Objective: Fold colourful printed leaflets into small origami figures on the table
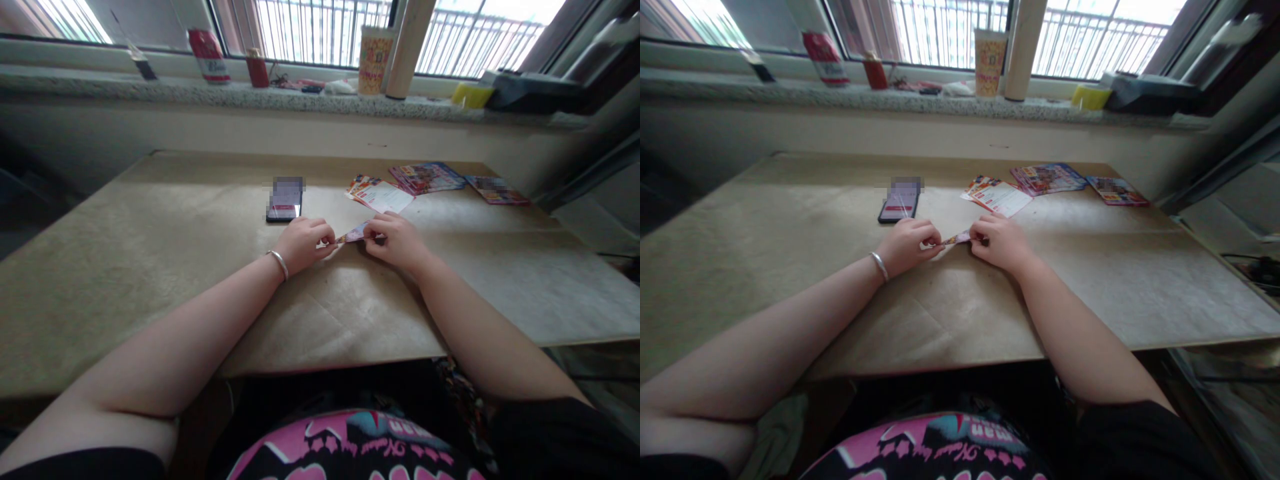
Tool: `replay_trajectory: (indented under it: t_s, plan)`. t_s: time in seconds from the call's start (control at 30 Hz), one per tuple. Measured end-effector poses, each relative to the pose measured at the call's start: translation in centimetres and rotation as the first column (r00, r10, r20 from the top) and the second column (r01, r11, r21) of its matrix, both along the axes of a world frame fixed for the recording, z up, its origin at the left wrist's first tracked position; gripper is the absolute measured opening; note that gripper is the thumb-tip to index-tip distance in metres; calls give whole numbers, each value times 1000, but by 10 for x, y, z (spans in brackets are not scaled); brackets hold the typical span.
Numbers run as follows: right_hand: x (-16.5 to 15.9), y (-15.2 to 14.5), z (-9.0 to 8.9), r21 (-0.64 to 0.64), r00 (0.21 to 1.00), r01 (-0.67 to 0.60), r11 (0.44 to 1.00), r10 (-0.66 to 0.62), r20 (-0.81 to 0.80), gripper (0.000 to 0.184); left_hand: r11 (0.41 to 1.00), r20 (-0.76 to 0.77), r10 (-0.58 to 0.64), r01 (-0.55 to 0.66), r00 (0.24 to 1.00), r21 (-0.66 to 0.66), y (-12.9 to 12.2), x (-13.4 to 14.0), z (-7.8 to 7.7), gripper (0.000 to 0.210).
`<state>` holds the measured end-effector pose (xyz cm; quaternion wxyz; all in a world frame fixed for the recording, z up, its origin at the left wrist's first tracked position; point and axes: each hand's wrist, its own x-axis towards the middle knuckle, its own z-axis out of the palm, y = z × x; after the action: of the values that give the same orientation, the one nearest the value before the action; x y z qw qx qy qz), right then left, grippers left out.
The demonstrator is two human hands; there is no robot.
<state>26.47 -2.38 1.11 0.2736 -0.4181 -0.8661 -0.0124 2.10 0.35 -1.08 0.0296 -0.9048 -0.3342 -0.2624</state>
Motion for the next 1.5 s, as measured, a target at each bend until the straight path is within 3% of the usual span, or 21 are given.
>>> replay_trajectory:
  t_s: [0.37,0.57,1.0,1.33,1.5]
  plan:
    - [12,2,5,-27,999,31,999,-30,19,6,1000,-7,16,-16,1000,-18,0,-2,2,18]
    - [2,-4,6,34,979,72,997,-77,190,8,999,-65,46,-47,997,-14,-1,-1,3,19]
    - [-16,-10,1,81,955,123,989,-140,261,8,999,-166,16,-9,986,44,-1,-4,5,17]
    - [-33,-12,-2,58,952,32,998,-49,302,11,993,-187,-49,69,981,100,-10,6,9,19]
    - [-24,-9,-2,70,948,27,997,-48,316,10,991,-166,-42,61,985,116,-9,3,10,17]
